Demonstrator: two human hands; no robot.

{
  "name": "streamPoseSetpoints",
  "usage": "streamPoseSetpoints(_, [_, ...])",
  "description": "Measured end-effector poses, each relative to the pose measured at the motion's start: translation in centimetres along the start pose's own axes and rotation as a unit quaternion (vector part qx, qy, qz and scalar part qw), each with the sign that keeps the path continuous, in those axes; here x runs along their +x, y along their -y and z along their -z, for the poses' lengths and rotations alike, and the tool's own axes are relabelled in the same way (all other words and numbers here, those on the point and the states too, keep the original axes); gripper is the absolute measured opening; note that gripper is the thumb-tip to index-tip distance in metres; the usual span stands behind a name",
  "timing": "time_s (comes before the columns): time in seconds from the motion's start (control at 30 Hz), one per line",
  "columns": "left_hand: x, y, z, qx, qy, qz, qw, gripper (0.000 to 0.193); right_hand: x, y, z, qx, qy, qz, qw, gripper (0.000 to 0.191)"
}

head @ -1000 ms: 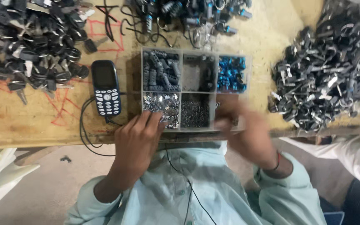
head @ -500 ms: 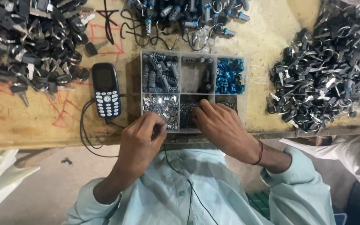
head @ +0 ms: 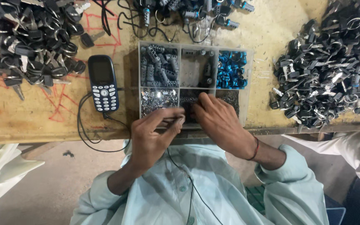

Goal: The person sits at a workbench assembling small keychain lock components. They pick a metal part and a blue or gray plastic piece from a compartment organizer, press and twist the pieces together by hand, then set the finished assembly on the table beside the box, repeating this cycle continuously.

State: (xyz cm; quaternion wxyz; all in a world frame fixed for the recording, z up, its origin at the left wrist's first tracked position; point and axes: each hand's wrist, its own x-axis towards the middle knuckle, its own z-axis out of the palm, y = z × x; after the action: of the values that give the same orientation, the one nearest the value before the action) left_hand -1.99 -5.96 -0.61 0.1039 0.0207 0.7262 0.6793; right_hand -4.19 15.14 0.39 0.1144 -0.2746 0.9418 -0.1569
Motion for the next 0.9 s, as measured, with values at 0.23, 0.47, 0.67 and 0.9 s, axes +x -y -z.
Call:
streamPoseSetpoints(0.23, [0.5, 0.8, 0.0, -0.021, 0.010, -0.025, 0.999, 0.012, 0.3, 0.1, 0.5, 0.058, -0.005, -0.033, 0.998, 0.015])
streamPoseSetpoints(0.47, [1.0, 1.1, 0.2, -0.038, 0.013, -0.037, 0.999, 0.013, 0.1, 0.1, 0.4, 0.092, -0.017, -0.064, 0.994, 0.014])
streamPoseSetpoints(0.67, [1.3, 1.7, -0.5, -0.032, 0.032, -0.072, 0.996, 0.015, -2.2, -1.6, -0.3, 0.504, -0.066, -0.089, 0.856, 0.012])
streamPoseSetpoints(0.9, [1.0, 2.6, -2.4, -0.217, 0.086, 0.016, 0.972, 0.015, -4.1, -1.9, -3.8, 0.745, -0.070, -0.181, 0.638, 0.007])
